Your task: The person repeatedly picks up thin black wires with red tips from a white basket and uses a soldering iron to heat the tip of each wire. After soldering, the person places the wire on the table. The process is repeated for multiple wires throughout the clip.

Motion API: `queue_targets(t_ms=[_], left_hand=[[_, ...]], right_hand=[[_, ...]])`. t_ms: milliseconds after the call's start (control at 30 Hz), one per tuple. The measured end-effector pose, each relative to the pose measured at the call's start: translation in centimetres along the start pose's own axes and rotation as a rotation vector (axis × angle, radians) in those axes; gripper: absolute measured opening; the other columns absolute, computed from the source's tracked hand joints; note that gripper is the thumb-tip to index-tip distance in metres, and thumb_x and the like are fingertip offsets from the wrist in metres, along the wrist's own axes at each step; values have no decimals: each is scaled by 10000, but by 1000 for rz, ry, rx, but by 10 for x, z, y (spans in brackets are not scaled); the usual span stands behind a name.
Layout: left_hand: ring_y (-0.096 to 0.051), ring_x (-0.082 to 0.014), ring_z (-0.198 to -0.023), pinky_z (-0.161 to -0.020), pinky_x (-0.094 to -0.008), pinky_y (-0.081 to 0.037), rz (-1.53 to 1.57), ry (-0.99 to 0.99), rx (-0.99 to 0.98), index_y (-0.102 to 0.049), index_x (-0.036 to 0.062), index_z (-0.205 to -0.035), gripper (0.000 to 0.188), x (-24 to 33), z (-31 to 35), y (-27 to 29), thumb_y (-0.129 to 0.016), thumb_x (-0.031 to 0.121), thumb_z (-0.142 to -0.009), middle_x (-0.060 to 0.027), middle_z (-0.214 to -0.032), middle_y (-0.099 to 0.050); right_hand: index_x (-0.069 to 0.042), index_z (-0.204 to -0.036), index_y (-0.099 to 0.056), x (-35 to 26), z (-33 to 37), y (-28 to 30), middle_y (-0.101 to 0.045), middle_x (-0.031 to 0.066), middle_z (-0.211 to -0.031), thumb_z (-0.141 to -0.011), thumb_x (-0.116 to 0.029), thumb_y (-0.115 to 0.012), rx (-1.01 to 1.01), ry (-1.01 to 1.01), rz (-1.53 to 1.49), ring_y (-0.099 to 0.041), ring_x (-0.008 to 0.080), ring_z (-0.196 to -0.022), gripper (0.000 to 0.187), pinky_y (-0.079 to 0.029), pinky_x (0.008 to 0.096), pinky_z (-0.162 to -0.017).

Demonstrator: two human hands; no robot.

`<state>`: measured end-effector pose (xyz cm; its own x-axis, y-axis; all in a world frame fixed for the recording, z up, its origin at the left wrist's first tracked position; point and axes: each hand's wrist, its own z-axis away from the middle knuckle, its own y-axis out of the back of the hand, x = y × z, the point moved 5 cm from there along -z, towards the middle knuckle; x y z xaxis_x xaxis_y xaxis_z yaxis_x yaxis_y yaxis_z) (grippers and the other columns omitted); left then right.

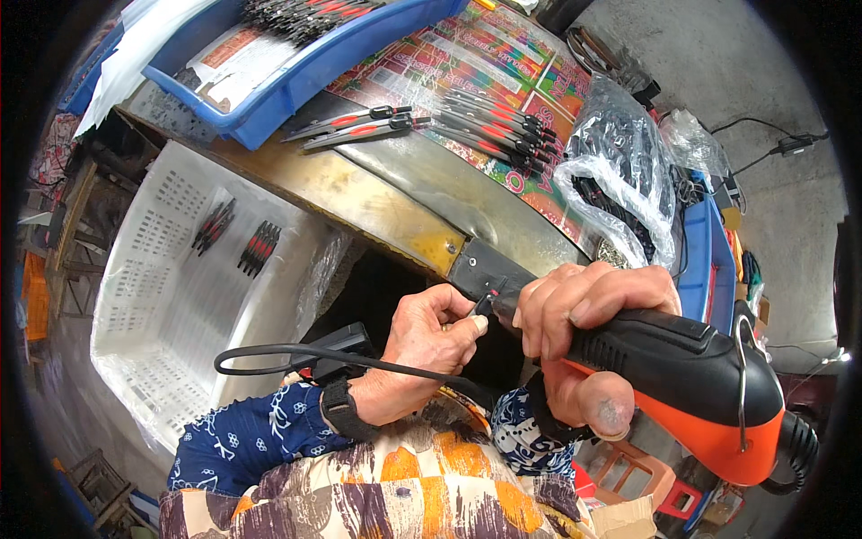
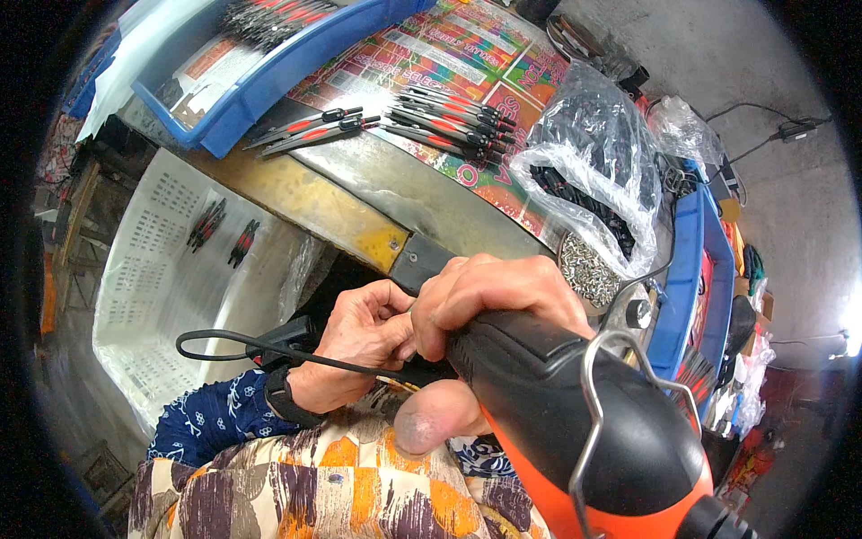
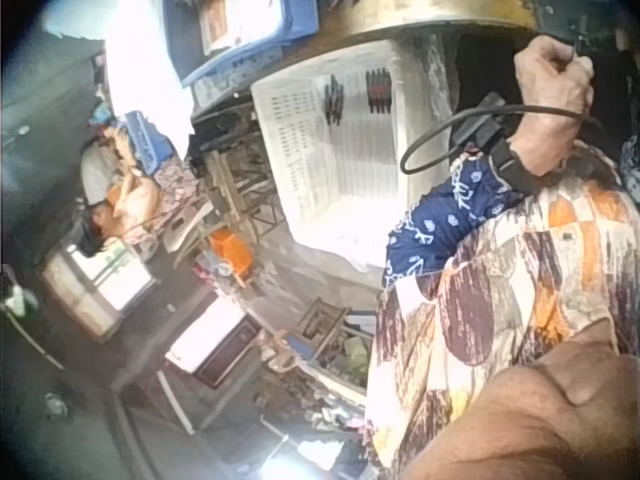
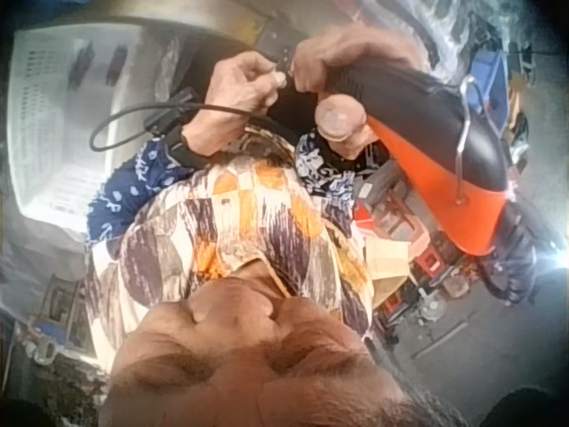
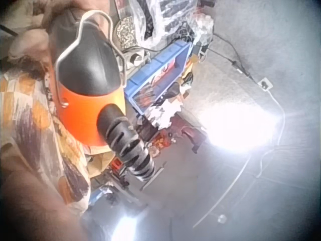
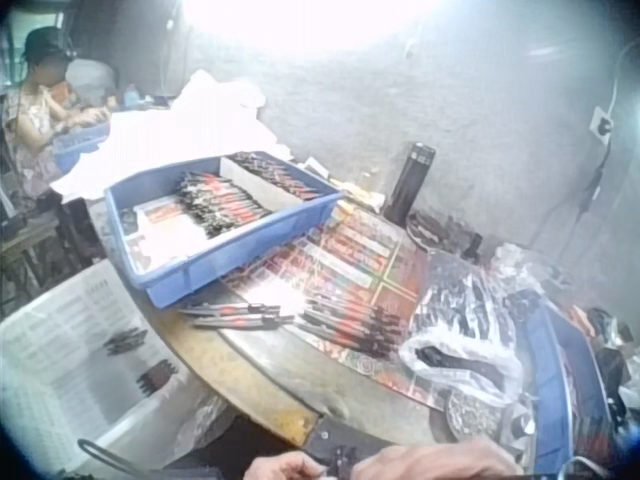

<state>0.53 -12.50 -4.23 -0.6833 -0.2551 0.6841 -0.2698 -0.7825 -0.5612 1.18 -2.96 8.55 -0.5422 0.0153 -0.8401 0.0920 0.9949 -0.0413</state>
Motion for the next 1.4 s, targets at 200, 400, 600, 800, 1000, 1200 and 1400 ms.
queue_targets(t_ms=[200, 400, 600, 800, 1000, 1200, 1400], left_hand=[[-445, -58, -467, -391, -209, -317, -27, -15, -7, -518, -1, -805, 68, 1, 0, 0, -584, 3, -822, -12, -593, -507], [-459, -70, -495, -427, -203, -347, -77, -21, -34, -517, 5, -836, 22, 0, 0, 1, -539, 10, -838, -24, -611, -518], [-507, -89, -506, -439, -219, -409, -197, -60, -54, -508, 8, -857, 99, 3, -1, 3, -581, 75, -860, -33, -631, -543], [-532, -77, -529, -446, -203, -419, -410, -379, -52, -498, -18, -964, 206, 31, 10, 5, -613, 8, -796, -48, -685, -570], [-548, -141, -577, -537, -252, -434, -1146, -983, 243, -587, -15, -902, 155, 106, 5, 21, -624, 11, -754, -92, -723, -596], [-574, -305, -763, -657, -368, -476, -1476, -1204, 436, -596, 22, -902, 190, 138, -23, 28, -645, 39, -719, -128, -857, -575], [-541, -317, -842, -730, -401, -446, -1682, -1283, 487, -618, 58, -892, 194, 140, -44, 28, -652, 59, -700, -110, -857, -571]], right_hand=[[-28, -867, -416, 0, 1, -1, -463, 35, -568, -679, -586, -710, 38, -57, 13, -477, 147, -439, 658, -440, 292, -453], [-1, -907, -439, -1, 3, 3, -475, 52, -575, -672, -515, -764, 37, -82, 67, -491, 167, -463, 652, -446, 309, -475], [0, -954, -443, -7, 15, 2, -480, 57, -592, -648, -461, -799, 161, -115, 7, -501, 182, -484, 658, -446, 326, -507], [-6, -990, -415, -26, 22, 13, -490, 77, -621, -690, -466, -730, 198, 136, -158, -514, 189, -528, 633, -470, 339, -556], [22, -1009, -444, -33, 30, 27, -550, 114, -674, -710, -204, -783, 135, 208, -266, -552, 209, -601, 506, -482, 363, -620], [3, -1041, -449, -29, 32, 34, -557, 111, -721, -685, -106, -783, 107, 158, -301, -545, 202, -663, 499, -462, 348, -649], [-2, -1054, -450, -27, 31, 42, -549, 104, -732, -658, -10, -779, 40, 123, -280, -540, 196, -679, 515, -446, 325, -641]])
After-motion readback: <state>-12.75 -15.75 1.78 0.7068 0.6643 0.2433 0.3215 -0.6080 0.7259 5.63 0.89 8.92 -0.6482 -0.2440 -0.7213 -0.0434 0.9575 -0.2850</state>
